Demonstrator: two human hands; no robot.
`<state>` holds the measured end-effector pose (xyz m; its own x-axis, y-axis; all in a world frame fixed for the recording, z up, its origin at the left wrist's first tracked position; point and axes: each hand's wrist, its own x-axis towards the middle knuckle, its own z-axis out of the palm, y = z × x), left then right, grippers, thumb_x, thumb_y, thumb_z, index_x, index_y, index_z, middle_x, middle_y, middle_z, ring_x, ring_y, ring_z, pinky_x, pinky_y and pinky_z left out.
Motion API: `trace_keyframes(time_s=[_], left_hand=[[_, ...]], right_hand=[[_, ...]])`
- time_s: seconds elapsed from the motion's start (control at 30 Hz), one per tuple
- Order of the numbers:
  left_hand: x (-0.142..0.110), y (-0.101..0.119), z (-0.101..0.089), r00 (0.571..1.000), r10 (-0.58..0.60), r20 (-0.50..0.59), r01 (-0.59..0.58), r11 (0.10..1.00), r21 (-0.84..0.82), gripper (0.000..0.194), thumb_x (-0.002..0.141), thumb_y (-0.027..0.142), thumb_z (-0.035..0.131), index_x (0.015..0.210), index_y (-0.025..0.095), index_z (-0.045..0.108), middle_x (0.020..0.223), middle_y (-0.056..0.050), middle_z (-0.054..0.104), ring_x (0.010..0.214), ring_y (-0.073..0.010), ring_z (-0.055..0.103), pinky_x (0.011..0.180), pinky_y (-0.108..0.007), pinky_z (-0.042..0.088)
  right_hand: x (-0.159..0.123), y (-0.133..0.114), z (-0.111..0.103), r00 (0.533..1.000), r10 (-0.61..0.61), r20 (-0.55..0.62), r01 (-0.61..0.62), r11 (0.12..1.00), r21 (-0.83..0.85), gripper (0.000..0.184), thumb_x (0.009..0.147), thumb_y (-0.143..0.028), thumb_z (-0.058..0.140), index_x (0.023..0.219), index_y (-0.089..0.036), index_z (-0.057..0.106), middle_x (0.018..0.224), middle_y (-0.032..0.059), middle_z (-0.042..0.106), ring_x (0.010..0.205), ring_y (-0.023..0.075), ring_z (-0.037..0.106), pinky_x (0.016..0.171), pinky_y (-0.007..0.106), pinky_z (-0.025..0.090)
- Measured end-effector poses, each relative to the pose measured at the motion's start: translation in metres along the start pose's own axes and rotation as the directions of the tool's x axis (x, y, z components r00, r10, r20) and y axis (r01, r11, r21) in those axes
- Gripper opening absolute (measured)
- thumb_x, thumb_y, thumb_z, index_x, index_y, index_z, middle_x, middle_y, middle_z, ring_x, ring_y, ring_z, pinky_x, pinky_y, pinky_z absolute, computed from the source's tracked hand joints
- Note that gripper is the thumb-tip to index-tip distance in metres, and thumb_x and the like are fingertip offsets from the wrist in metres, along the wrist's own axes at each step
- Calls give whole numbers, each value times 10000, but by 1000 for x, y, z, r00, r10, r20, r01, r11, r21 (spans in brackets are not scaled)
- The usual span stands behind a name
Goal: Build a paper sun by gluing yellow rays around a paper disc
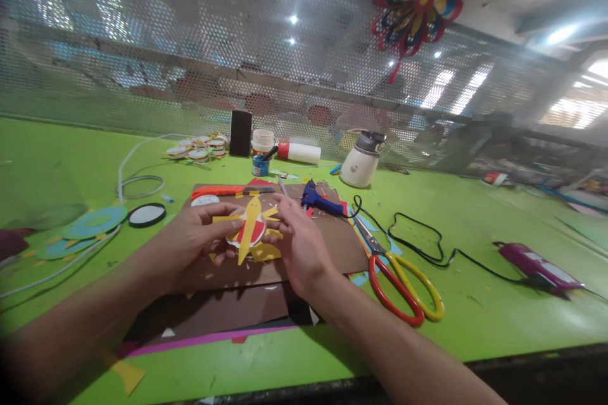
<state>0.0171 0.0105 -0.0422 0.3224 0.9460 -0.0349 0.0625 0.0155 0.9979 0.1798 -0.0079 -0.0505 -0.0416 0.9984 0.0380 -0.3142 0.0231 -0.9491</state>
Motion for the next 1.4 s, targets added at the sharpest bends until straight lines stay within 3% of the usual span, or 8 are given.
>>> trace_keyframes(time_s=[0.1,0.2,0.27,0.4,0.7,1.03,1.23,1.4], left_hand=[[1,-1,-1,999,-32,-28,33,999,42,344,734,314,637,1031,141,630,598,-22,644,456,-120,539,441,-216,403],[1,0,-1,997,-60,-44,63,996,62,322,723,299,633,998,133,634,595,-17,640,451,-113,534,434,-208,391],[0,1,0,998,-44,-51,47,997,56,277,720,279,623,948,122,640,583,-10,628,452,-109,530,444,-210,402],[-1,4,1,997,-15,-71,19,998,60,234,727,272,619,895,110,638,581,-8,622,461,-112,548,471,-222,431],[2,-2,-2,996,-10,-84,8,1000,-22,356,718,304,653,1028,129,639,614,-7,649,449,-116,555,480,-237,449],[0,4,-2,989,-2,-151,4,1000,17,301,686,250,672,966,139,680,524,-8,626,438,-140,574,443,-231,445],[-3,5,-4,982,20,-186,-5,997,82,184,646,193,667,826,168,696,498,-2,611,412,-134,541,411,-218,398],[-6,3,-4,962,188,-197,-127,950,285,27,633,193,645,631,207,668,561,-21,644,432,-123,509,437,-218,382]], right_hand=[[-2,-2,-4,952,-292,-86,254,917,-307,291,872,-341,513,1131,-218,564,1004,67,616,898,209,606,785,368,502],[-10,-7,-4,712,-700,58,537,489,-687,233,864,-235,530,1083,-220,609,1086,78,577,1049,229,537,936,420,425],[-15,-8,-2,593,-766,248,578,192,-793,229,866,-195,518,1060,-197,640,1089,91,564,1073,242,503,978,447,379],[-17,-3,2,642,-643,417,536,-11,-844,255,888,-202,504,1094,-161,648,1087,112,581,1041,261,480,960,468,372],[-18,5,4,679,-611,408,528,20,-849,282,909,-283,510,1135,-159,624,1137,124,593,1058,272,477,942,478,393],[-13,7,3,807,-563,178,472,436,-766,218,896,-267,526,1056,-193,655,1124,102,616,1088,234,550,944,417,435],[-5,-4,-4,810,-580,86,430,487,-760,208,878,-256,530,1028,-184,655,1077,97,651,1019,225,586,859,384,470],[0,-6,-8,821,-566,72,409,496,-766,211,835,-235,568,1010,-154,653,1026,104,650,961,220,606,810,367,494]])
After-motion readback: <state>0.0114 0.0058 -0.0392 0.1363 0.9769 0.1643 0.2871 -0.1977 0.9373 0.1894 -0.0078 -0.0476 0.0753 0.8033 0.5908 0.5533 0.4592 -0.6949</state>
